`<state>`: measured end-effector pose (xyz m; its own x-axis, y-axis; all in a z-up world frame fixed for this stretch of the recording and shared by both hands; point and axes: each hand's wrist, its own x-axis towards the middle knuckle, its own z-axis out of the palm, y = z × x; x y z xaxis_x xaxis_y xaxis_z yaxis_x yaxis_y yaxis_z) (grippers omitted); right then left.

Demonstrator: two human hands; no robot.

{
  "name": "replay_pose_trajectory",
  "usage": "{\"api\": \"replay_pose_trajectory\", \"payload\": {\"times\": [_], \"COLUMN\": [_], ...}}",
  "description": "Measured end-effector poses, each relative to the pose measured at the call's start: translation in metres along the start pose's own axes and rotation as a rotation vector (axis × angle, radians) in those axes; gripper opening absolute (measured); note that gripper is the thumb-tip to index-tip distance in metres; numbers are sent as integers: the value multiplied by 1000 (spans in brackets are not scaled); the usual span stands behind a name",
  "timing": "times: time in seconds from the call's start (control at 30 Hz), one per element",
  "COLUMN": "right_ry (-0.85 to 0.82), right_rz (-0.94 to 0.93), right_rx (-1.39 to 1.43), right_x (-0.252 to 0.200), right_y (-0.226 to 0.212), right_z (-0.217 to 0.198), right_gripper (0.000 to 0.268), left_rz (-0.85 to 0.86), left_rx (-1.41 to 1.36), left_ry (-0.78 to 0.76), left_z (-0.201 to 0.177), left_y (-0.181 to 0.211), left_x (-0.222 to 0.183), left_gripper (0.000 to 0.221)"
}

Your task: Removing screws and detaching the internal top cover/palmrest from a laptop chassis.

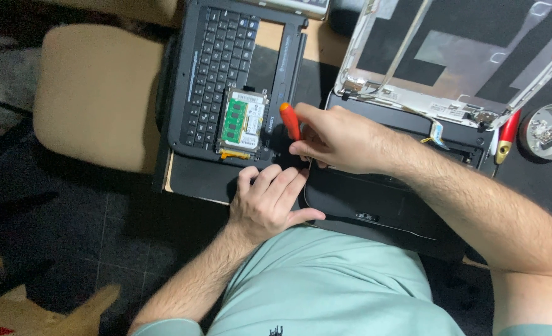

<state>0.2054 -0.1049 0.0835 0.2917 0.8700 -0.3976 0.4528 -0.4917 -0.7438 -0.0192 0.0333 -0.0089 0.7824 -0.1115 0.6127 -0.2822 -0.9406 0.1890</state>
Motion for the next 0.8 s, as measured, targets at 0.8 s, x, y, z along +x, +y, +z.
{"api": "replay_pose_trajectory", "payload": {"times": [0.8], "right_ry": [494], "right_rz": [-184], "right_rx": [-515], "right_x": [-236], "right_y": [105], "right_z": [64], "right_gripper": [65], "left_rz": [81], "left_rx": [115], "left_ry": [-94], "left_z": [-5], "left_y": [2], "left_x": [7], "left_gripper": [86]}}
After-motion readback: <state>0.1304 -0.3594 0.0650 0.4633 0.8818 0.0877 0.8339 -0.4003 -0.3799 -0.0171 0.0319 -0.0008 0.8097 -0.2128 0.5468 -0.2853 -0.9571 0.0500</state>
